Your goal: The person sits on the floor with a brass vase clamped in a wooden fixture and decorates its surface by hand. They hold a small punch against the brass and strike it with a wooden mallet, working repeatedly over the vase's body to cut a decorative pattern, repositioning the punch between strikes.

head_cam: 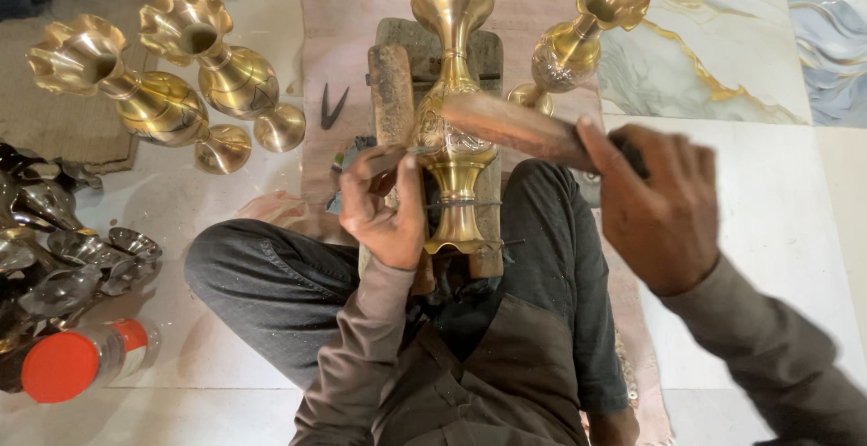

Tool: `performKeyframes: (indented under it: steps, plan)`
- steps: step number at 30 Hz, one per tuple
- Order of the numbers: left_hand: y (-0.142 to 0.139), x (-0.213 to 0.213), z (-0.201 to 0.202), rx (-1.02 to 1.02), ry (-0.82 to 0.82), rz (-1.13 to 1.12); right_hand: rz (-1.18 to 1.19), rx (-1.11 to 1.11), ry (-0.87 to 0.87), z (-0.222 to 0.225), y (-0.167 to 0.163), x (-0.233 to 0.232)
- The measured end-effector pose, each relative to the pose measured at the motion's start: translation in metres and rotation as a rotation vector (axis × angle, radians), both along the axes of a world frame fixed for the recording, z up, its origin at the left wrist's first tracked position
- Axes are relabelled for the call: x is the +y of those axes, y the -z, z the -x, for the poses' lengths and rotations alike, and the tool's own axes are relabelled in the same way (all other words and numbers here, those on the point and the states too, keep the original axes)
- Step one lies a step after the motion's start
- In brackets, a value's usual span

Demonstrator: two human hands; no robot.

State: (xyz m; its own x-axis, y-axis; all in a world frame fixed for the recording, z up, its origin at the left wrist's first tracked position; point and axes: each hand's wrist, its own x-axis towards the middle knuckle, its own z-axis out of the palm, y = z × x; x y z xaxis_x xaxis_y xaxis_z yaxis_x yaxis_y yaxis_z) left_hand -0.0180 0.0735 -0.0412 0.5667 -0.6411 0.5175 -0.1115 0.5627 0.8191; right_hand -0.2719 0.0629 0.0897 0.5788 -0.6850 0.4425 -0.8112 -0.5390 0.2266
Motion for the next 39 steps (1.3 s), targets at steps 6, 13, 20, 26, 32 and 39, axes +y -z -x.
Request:
performKeyframes:
  steps: [6, 13, 20, 26, 32, 39]
  plan:
    - [-0.01, 0.019, -0.002, 0.252, 0.11, -0.109, -0.467, -0.8, 0.069, -0.006, 0.085, 0.036]
    - [-0.01, 0.026, 0.023, 0.373, 0.304, -0.174, -0.386, -0.866, -0.207, -0.056, 0.122, 0.067]
    - [-0.004, 0.021, 0.026, 0.246, 0.189, -0.189, -0.324, -0.72, -0.231, -0.07, 0.095, 0.046]
    - [0.007, 0.017, 0.026, 0.259, 0.084, -0.272, -0.302, -0.532, -0.345, -0.064, 0.074, 0.039]
    - [0.019, 0.019, 0.02, 0.214, 0.1, -0.162, -0.327, -0.439, -0.4, -0.069, 0.062, 0.036]
    - [0.022, 0.019, 0.0, 0.13, 0.102, -0.216, -0.391, -0.584, -0.308, -0.057, 0.088, 0.037]
